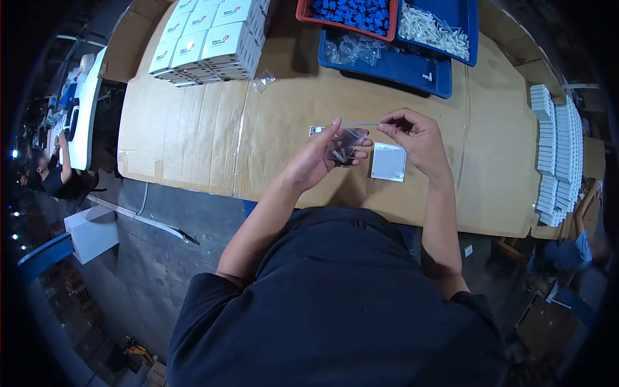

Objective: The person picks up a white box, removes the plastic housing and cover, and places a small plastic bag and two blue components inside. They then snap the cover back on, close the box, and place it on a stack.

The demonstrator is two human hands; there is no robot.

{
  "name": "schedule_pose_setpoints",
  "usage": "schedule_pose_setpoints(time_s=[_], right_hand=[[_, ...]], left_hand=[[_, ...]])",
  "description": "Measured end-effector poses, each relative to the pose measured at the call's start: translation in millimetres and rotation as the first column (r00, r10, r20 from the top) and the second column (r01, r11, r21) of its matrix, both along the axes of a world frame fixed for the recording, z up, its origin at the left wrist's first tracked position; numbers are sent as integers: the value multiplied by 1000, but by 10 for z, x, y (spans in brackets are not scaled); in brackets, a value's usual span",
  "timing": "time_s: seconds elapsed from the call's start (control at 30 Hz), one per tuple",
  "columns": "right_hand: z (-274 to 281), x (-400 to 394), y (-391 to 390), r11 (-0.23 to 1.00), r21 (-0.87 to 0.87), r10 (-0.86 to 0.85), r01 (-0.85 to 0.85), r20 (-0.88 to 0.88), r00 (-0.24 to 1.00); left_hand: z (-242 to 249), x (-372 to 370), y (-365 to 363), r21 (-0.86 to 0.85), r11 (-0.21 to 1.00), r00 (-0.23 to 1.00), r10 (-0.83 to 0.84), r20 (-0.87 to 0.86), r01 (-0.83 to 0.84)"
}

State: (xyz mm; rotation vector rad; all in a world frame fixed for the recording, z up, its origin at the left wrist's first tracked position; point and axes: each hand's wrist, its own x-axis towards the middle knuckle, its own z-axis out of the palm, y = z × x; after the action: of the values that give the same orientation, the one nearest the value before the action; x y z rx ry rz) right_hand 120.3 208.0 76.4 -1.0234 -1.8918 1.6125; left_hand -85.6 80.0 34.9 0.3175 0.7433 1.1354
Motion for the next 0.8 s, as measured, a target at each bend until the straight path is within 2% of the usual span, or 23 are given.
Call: schedule_pose_setpoints(time_s=[0.1,0.2,0.3,0.4,0.5,0.7,0.8], right_hand=[[71,-29,36,991,92,91,-101,101,991],[106,-146,16,976,126,167,-178,92,982],[107,-238,-8,964,98,239,-248,90,967],[217,-328,-55,970,-92,238,-225,189,953],[183,-369,-32,968,-90,249,-234,214,945],[44,-407,-5,935,67,340,-347,98,935],[125,-415,1,919,-37,395,-393,103,913]], left_hand=[[21,20,11,-4,1000,1000,-5,-13,5],[-1,30,-10,-23,1000,1000,-1,-16,1],[17,53,-54,-27,999,999,32,21,-32],[-30,28,-62,-7,1000,1000,14,20,-13],[-48,18,-68,-15,1000,1000,12,16,-12],[-89,0,-56,-16,999,999,28,21,-28],[-108,-8,-74,-2,1000,1000,20,-2,-20]])
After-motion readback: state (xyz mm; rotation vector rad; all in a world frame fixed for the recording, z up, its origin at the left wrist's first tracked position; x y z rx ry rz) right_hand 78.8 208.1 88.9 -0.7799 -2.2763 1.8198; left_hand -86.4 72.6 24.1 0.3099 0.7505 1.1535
